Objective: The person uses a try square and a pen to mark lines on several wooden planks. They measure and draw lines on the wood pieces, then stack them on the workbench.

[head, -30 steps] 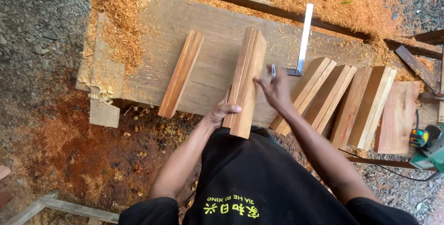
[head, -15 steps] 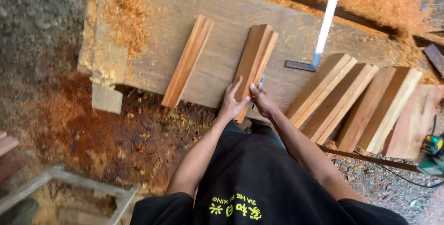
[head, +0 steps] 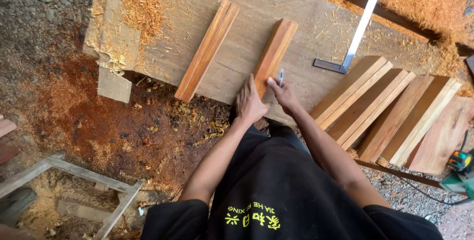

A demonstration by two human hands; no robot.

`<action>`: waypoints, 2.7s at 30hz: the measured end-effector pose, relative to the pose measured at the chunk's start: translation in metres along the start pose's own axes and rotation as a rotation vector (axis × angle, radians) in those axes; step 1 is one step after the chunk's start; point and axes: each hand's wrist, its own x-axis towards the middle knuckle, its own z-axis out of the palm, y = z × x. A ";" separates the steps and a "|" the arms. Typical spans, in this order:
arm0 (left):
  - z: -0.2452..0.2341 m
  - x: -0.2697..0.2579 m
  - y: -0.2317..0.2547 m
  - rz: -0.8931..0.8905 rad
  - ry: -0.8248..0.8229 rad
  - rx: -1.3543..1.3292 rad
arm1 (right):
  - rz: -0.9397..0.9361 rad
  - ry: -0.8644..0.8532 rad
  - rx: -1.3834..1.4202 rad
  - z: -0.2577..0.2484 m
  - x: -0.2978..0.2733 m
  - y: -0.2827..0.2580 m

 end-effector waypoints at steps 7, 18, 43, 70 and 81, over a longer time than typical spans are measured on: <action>0.011 0.036 -0.034 -0.177 0.184 0.091 | -0.235 0.036 -0.080 -0.067 -0.035 -0.060; -0.121 -0.063 0.067 -0.073 -0.209 -0.587 | -0.549 -0.180 0.026 -0.070 -0.118 -0.130; -0.064 -0.053 0.034 0.654 0.553 0.954 | -0.638 0.075 -0.247 -0.082 -0.125 -0.182; -0.009 0.013 -0.029 0.195 0.299 0.421 | -0.734 0.605 -0.338 -0.146 -0.103 -0.110; -0.024 0.061 -0.108 -0.142 0.378 0.315 | -0.486 0.785 -0.398 -0.254 -0.180 0.052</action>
